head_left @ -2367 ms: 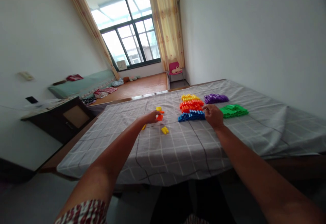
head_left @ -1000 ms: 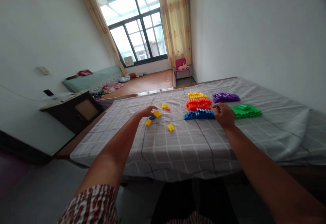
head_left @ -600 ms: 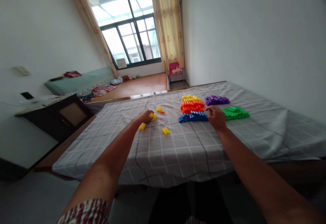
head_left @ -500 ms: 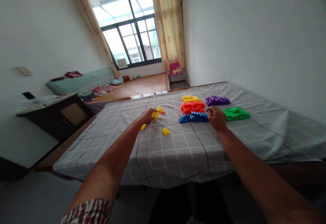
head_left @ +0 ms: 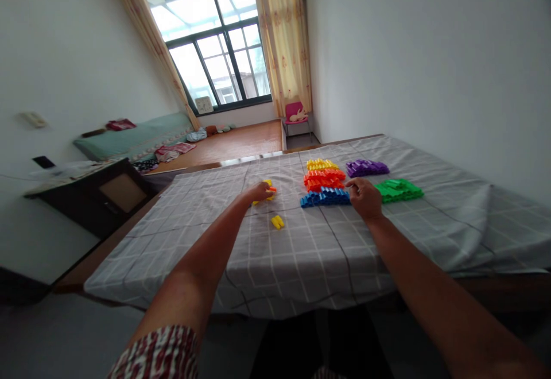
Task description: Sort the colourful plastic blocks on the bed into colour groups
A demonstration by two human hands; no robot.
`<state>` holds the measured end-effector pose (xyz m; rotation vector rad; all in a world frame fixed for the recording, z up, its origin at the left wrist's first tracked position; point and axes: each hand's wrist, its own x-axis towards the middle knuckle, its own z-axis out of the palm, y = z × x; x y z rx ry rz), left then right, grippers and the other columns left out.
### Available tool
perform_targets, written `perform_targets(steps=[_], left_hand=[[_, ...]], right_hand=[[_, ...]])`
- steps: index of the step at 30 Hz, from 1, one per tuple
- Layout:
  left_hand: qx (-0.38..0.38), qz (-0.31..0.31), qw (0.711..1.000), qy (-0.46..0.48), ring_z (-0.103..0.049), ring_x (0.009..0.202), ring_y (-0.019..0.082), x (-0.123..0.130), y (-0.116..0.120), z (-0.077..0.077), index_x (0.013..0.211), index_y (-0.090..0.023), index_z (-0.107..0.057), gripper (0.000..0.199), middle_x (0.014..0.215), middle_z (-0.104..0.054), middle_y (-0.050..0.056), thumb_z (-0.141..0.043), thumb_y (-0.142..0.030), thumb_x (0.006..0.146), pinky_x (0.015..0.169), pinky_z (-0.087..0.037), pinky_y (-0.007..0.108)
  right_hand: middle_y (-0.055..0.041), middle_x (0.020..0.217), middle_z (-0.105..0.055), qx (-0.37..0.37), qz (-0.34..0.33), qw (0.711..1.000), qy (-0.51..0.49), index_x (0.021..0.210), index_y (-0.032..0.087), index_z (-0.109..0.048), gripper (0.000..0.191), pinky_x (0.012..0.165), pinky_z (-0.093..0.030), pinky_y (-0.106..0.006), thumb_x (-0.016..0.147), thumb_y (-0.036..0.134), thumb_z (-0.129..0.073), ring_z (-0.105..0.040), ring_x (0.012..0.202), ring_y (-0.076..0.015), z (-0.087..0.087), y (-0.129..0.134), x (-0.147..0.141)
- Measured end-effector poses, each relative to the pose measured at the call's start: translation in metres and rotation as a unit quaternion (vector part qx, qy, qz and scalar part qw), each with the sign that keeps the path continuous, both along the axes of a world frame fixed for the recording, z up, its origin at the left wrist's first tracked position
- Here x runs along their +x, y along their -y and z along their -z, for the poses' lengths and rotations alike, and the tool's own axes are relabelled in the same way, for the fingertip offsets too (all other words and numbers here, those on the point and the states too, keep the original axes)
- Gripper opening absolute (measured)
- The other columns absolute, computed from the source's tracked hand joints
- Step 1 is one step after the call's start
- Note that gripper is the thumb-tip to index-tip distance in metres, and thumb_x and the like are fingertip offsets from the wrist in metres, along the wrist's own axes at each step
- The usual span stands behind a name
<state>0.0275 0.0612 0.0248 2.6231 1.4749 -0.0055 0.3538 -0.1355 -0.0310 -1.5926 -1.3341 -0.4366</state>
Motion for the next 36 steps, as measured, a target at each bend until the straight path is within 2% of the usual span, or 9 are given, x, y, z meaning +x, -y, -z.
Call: perform_targets(steps=[2, 5, 11, 16, 20, 24, 27, 32, 36], left_hand=[[0.011, -0.018, 1.000, -0.011, -0.066, 0.101, 0.027, 0.003, 0.002, 0.004, 0.113, -0.020, -0.071, 0.045, 0.111, -0.071, 0.009, -0.067, -0.046, 0.077, 0.089, -0.051, 0.034], [0.015, -0.017, 1.000, -0.019, -0.065, 0.104, 0.026, 0.007, -0.002, 0.006, 0.113, -0.022, -0.069, 0.042, 0.113, -0.070, 0.008, -0.071, -0.035, 0.073, 0.089, -0.051, 0.033], [-0.012, 0.006, 1.000, -0.003, -0.067, 0.094, 0.023, 0.029, -0.025, -0.007, 0.103, -0.020, -0.069, 0.041, 0.100, -0.071, 0.005, -0.075, -0.019, 0.062, 0.083, -0.053, 0.031], [0.051, 0.056, 0.991, 0.107, -0.066, 0.097, 0.020, 0.082, -0.042, -0.019, 0.111, -0.017, -0.065, 0.040, 0.111, -0.069, 0.007, -0.070, -0.024, 0.071, 0.085, -0.053, 0.030], [0.072, 0.110, 0.981, 0.141, -0.066, 0.092, 0.020, 0.140, -0.057, -0.024, 0.107, -0.015, -0.068, 0.037, 0.103, -0.071, 0.007, -0.070, -0.021, 0.070, 0.085, -0.053, 0.031], [0.064, 0.142, 0.976, 0.150, -0.066, 0.091, 0.021, 0.185, -0.072, -0.022, 0.104, -0.017, -0.072, 0.035, 0.100, -0.072, 0.006, -0.070, -0.019, 0.069, 0.086, -0.053, 0.033], [0.035, 0.168, 0.974, 0.150, -0.066, 0.094, 0.023, 0.202, -0.077, -0.015, 0.108, -0.018, -0.071, 0.040, 0.101, -0.071, 0.006, -0.073, -0.026, 0.068, 0.088, -0.053, 0.035], [0.034, 0.182, 0.969, 0.164, -0.061, 0.111, 0.026, 0.195, -0.080, -0.009, 0.117, -0.020, -0.068, 0.049, 0.114, -0.069, 0.008, -0.073, -0.038, 0.073, 0.099, -0.048, 0.039], [0.082, 0.101, 0.976, 0.176, -0.062, 0.110, 0.024, 0.142, -0.090, -0.022, 0.117, -0.017, -0.069, 0.042, 0.118, -0.068, 0.010, -0.064, -0.037, 0.081, 0.099, -0.047, 0.035]], right_hand=[[-0.0069, 0.082, -0.069, 0.003, -0.007, 1.000, -0.001, 0.080, 0.020, -0.066, 0.021, 0.073, -0.046, -0.032, 0.078, 0.014, -0.046, -0.061, 0.077, -0.0211, -0.002, 0.001, -0.002], [-0.0065, 0.082, -0.069, 0.011, -0.014, 1.000, -0.008, 0.079, 0.020, -0.065, 0.020, 0.074, -0.046, -0.032, 0.077, 0.014, -0.046, -0.062, 0.079, -0.0213, -0.004, 0.002, -0.004], [-0.0053, 0.085, -0.070, 0.042, -0.009, 0.999, -0.028, 0.083, 0.021, -0.065, 0.021, 0.071, -0.047, -0.031, 0.080, 0.013, -0.046, -0.063, 0.078, -0.0200, -0.008, 0.005, -0.007], [-0.0041, 0.087, -0.070, 0.067, -0.023, 0.997, -0.025, 0.085, 0.021, -0.064, 0.022, 0.076, -0.048, -0.031, 0.082, 0.011, -0.045, -0.064, 0.083, -0.0197, -0.013, 0.008, -0.011], [-0.0035, 0.088, -0.070, 0.074, -0.043, 0.996, 0.001, 0.086, 0.022, -0.063, 0.019, 0.081, -0.047, -0.032, 0.083, 0.010, -0.048, -0.063, 0.085, -0.0196, -0.016, 0.011, -0.013], [-0.0025, 0.088, -0.070, 0.079, -0.054, 0.995, 0.017, 0.086, 0.023, -0.061, 0.019, 0.082, -0.047, -0.031, 0.084, 0.009, -0.048, -0.063, 0.086, -0.0191, -0.019, 0.014, -0.015], [-0.0022, 0.087, -0.070, 0.076, -0.060, 0.995, 0.022, 0.085, 0.023, -0.061, 0.019, 0.081, -0.047, -0.031, 0.085, 0.009, -0.048, -0.063, 0.084, -0.0190, -0.021, 0.015, -0.016], [-0.0034, 0.088, -0.070, 0.052, -0.053, 0.997, 0.010, 0.085, 0.024, -0.061, 0.020, 0.083, -0.047, -0.033, 0.086, 0.011, -0.046, -0.063, 0.087, -0.0201, -0.021, 0.016, -0.015], [-0.0041, 0.089, -0.071, 0.040, -0.037, 0.999, 0.004, 0.085, 0.023, -0.063, 0.021, 0.084, -0.048, -0.033, 0.085, 0.012, -0.045, -0.064, 0.086, -0.0205, -0.018, 0.015, -0.012]])
